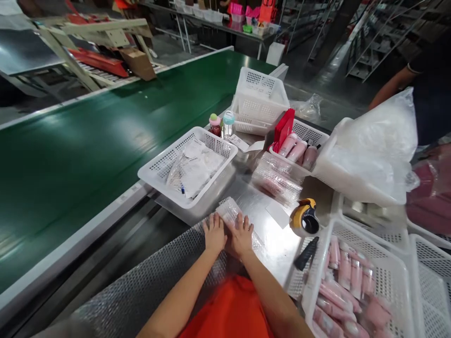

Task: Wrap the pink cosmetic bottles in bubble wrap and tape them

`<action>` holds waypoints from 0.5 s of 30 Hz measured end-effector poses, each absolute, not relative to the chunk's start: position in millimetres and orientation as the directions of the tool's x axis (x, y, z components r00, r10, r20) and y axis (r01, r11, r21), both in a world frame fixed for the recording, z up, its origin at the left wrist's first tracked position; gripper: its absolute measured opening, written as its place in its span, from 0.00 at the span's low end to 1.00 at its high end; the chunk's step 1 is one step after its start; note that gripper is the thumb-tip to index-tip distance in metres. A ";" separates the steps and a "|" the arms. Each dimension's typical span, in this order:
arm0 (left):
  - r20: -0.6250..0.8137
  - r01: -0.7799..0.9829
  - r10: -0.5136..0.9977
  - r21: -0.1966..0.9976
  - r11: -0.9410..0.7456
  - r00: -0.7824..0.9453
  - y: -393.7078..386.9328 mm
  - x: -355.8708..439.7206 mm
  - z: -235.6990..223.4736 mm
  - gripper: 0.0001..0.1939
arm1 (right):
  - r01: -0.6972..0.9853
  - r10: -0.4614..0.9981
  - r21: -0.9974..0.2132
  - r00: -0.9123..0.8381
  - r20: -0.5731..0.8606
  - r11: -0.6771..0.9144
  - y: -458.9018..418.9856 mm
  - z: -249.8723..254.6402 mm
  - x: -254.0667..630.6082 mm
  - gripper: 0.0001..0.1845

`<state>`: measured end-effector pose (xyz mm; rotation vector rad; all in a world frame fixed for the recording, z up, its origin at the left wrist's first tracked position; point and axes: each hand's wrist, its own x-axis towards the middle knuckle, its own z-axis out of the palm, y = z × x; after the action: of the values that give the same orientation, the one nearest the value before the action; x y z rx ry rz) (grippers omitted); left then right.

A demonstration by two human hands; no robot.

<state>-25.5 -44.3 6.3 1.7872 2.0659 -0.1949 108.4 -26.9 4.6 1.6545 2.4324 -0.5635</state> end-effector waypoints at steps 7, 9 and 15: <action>-0.519 0.966 0.855 0.225 0.129 0.006 -25.8 -8.5 -13.6 0.49 | 0.950 0.878 -0.146 -0.311 -0.363 0.276 26.9 23.7 148.8 0.32; -0.527 0.963 0.850 0.240 0.123 0.023 -28.9 -11.3 -18.4 0.48 | 0.942 0.860 -0.191 -0.332 -0.387 0.277 30.2 27.8 151.5 0.32; -0.509 0.965 0.858 0.252 0.072 0.069 -41.2 -20.2 -30.0 0.47 | 0.974 0.964 -0.213 0.012 -0.264 -0.071 1.9 46.5 213.2 0.28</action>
<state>-20.2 -41.2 -30.0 1.8071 1.8094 -0.2550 213.2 1.9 46.5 2.2142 2.1208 -0.5350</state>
